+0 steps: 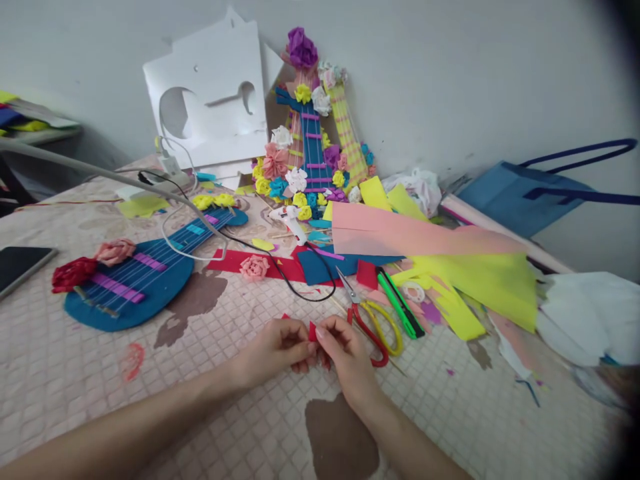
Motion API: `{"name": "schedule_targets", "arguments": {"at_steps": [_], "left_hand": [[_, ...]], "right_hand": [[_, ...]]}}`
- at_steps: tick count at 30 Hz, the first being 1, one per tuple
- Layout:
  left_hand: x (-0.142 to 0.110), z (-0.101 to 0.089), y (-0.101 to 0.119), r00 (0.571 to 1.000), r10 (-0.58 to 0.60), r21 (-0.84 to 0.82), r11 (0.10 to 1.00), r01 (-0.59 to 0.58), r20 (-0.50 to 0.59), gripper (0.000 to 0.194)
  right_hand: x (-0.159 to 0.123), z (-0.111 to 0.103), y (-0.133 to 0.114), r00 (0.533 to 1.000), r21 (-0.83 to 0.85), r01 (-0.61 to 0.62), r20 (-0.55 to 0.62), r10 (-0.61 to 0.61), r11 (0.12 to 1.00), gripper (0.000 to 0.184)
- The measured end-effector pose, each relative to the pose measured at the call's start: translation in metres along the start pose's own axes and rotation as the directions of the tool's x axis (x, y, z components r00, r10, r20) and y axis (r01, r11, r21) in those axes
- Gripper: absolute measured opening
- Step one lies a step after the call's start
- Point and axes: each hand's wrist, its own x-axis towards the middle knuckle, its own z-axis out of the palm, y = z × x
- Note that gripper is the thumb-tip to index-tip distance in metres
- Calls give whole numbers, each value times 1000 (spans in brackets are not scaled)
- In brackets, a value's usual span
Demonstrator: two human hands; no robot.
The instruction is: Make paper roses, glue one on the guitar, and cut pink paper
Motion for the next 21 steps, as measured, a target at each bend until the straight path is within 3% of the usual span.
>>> {"name": "schedule_targets", "arguments": {"at_steps": [4, 7, 12, 15, 18, 21], "left_hand": [[-1, -4, -2, 1000, 6, -15, 1000, -6, 26, 30], [-2, -4, 0, 999, 13, -4, 1000, -13, 29, 31], [-5, -6, 7, 981, 124, 71, 991, -114, -151, 33], [-5, -7, 9, 970, 156, 121, 983, -135, -187, 33], [-3, -8, 8, 977, 130, 109, 988, -113, -169, 34], [0, -9, 9, 990, 52, 18, 999, -50, -133, 34]], "right_hand": [[2, -3, -2, 996, -37, -5, 92, 9, 999, 20], [4, -4, -3, 996, -69, 4, 87, 2, 998, 21], [2, -1, -2, 999, -135, 22, 48, -15, 991, 20], [0, 1, -3, 996, -224, 86, 45, -78, 971, 17], [0, 1, -3, 987, -292, 160, 51, -152, 943, 15], [0, 0, -3, 990, -261, 134, 76, -117, 956, 17]]}}
